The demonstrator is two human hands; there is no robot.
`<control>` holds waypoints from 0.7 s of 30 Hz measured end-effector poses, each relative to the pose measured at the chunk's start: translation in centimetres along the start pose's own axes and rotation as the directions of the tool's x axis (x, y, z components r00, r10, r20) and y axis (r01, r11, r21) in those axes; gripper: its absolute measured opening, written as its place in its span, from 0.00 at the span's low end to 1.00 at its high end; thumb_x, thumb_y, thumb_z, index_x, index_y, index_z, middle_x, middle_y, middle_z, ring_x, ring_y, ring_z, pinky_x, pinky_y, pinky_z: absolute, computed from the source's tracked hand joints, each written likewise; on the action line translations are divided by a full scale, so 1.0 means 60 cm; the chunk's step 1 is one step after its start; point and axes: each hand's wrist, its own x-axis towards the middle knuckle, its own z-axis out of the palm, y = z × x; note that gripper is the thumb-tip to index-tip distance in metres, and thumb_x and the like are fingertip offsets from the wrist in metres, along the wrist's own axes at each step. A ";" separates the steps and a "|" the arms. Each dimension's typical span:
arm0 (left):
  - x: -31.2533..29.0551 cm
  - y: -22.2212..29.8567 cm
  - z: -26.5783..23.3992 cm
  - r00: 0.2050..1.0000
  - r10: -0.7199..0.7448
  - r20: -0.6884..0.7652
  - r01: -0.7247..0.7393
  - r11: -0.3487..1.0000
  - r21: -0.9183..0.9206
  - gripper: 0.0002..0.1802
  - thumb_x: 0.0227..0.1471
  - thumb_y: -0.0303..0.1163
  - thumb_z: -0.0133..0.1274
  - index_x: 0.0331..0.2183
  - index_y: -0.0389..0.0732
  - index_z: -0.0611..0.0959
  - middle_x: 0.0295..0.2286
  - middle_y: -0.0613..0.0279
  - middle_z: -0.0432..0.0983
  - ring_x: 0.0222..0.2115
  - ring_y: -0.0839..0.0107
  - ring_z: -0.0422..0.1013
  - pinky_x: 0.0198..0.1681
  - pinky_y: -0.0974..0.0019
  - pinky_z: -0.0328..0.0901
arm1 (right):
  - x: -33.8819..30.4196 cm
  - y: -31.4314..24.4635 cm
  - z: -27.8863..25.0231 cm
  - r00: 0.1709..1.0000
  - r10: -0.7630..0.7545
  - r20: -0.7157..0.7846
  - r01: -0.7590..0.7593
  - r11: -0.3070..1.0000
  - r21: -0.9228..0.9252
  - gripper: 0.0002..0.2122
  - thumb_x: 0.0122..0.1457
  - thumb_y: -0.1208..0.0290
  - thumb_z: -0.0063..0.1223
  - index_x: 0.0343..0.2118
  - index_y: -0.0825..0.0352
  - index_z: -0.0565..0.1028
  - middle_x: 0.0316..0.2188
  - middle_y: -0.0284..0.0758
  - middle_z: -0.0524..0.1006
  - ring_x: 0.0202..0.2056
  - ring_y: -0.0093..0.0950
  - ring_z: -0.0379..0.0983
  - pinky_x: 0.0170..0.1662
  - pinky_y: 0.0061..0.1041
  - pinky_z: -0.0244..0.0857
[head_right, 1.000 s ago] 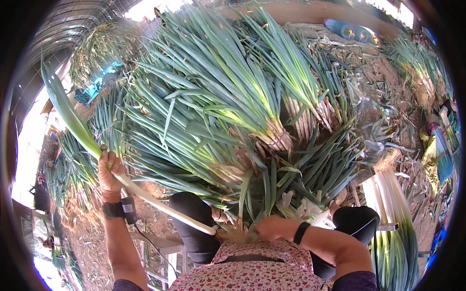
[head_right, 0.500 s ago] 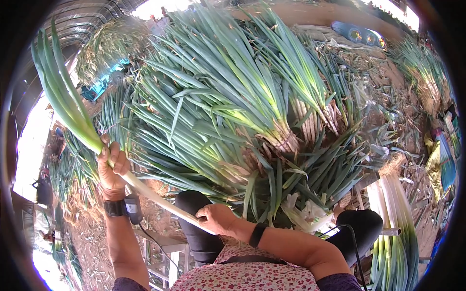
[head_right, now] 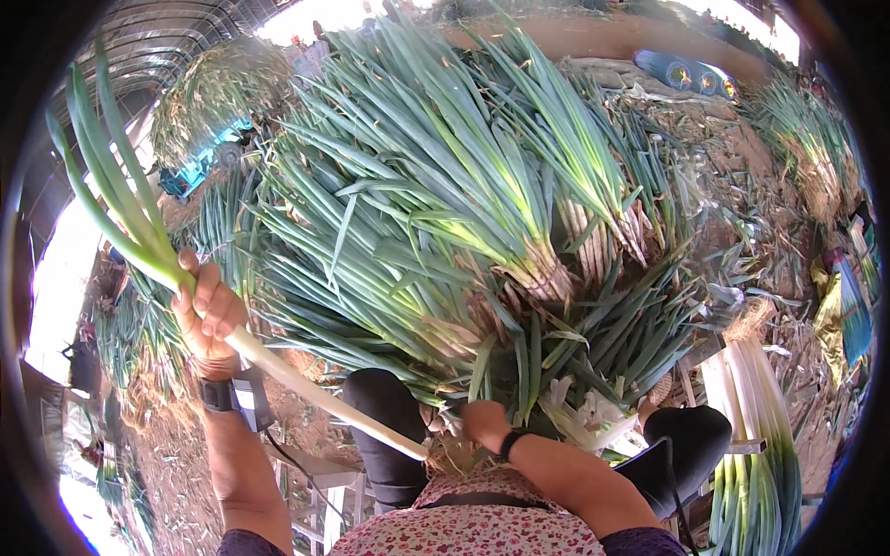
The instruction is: The person peels the outer layers from a leek by hand, trims the roots, and places the cleaned leek onto a metal rack, repeating the process for several more leeks.
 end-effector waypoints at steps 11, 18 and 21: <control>0.004 -0.007 0.009 0.703 0.259 -0.662 0.092 0.891 0.446 0.20 0.52 0.44 0.46 0.44 0.45 0.68 0.22 0.69 0.62 0.19 0.78 0.57 0.22 0.73 0.57 | -0.025 -0.140 -0.120 0.532 -0.519 -0.669 0.810 0.542 0.224 0.13 0.42 0.72 0.60 0.28 0.64 0.66 0.23 0.32 0.68 0.27 0.33 0.68 0.30 0.28 0.65; -0.020 -0.001 -0.018 0.741 0.267 -0.616 0.074 0.879 0.470 0.19 0.52 0.43 0.48 0.45 0.47 0.68 0.23 0.70 0.63 0.21 0.79 0.59 0.24 0.75 0.57 | -0.017 -0.158 -0.106 0.623 -0.409 -0.666 0.730 0.609 0.309 0.11 0.42 0.73 0.59 0.24 0.63 0.65 0.21 0.31 0.68 0.26 0.32 0.68 0.27 0.29 0.64; -0.024 -0.008 -0.023 0.711 0.346 -0.612 0.045 0.846 0.531 0.17 0.52 0.41 0.49 0.43 0.47 0.69 0.23 0.70 0.63 0.20 0.79 0.59 0.23 0.75 0.57 | -0.022 -0.161 -0.109 0.601 -0.464 -0.651 0.728 0.653 0.207 0.09 0.44 0.73 0.57 0.22 0.63 0.66 0.21 0.31 0.68 0.26 0.31 0.69 0.27 0.29 0.64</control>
